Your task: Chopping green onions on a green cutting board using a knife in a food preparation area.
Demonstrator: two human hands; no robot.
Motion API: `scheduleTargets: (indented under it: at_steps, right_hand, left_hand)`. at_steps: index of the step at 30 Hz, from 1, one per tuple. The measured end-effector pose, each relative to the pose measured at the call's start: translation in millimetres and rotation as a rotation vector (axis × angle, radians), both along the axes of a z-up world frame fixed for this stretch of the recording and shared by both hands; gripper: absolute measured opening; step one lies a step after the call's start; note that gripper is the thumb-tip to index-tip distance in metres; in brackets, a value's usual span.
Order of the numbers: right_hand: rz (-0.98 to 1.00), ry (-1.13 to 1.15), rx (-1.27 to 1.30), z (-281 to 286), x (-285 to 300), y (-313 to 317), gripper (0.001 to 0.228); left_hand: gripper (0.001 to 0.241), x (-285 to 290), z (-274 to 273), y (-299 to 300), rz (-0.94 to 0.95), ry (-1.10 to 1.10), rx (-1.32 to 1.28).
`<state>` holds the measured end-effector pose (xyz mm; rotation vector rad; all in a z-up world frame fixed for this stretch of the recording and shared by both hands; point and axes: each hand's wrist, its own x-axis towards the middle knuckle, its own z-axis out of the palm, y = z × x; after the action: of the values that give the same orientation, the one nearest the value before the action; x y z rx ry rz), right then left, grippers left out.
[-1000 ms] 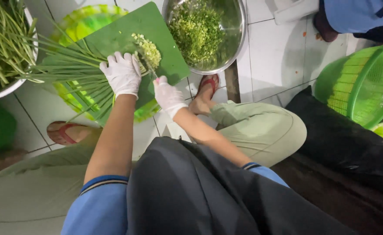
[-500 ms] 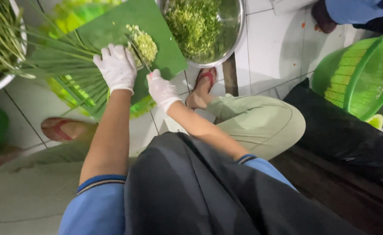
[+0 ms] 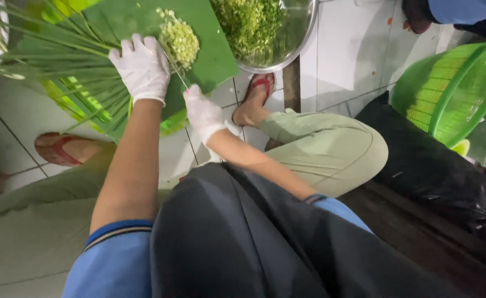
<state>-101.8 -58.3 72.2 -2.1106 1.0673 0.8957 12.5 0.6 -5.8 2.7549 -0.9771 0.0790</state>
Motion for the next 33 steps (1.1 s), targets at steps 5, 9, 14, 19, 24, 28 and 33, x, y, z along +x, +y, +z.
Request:
scheduleTargets:
  at_steps: [5, 9, 14, 19, 24, 28, 33]
  right_hand:
    - [0.057, -0.119, -0.122, -66.3, -5.0, -14.6, 0.025]
    - [0.001, -0.056, -0.032, 14.6, 0.2, -22.9, 0.034]
    - [0.216, -0.218, -0.317, -27.0, -33.3, 3.6, 0.027]
    - [-0.01, -0.007, 0.037, -25.2, -11.0, 7.5, 0.03]
    - [0.227, -0.332, -0.496, -104.2, -18.1, 11.4, 0.026]
    - [-0.07, -0.093, -0.023, -13.4, 0.6, -10.9, 0.035]
    - [-0.018, -0.109, -0.119, -18.8, -22.9, 9.0, 0.029]
  left_hand:
    - [0.015, -1.4, 8.2, 2.1, 0.007, 0.024, -0.003]
    - [0.019, -4.0, -0.8, 1.9, 0.021, 0.024, -0.046]
    - [0.014, -1.9, -4.2, 0.5, 0.015, 0.013, 0.004]
    - [0.011, -5.3, -6.3, 2.0, 0.003, -0.033, 0.051]
    - [0.007, -1.3, -3.2, 2.2, 0.013, -0.009, 0.021]
    - [0.014, -5.7, -2.5, 7.4, 0.016, -0.025, -0.071]
    - [0.011, -6.5, -5.5, 7.2, 0.051, -0.031, -0.227]
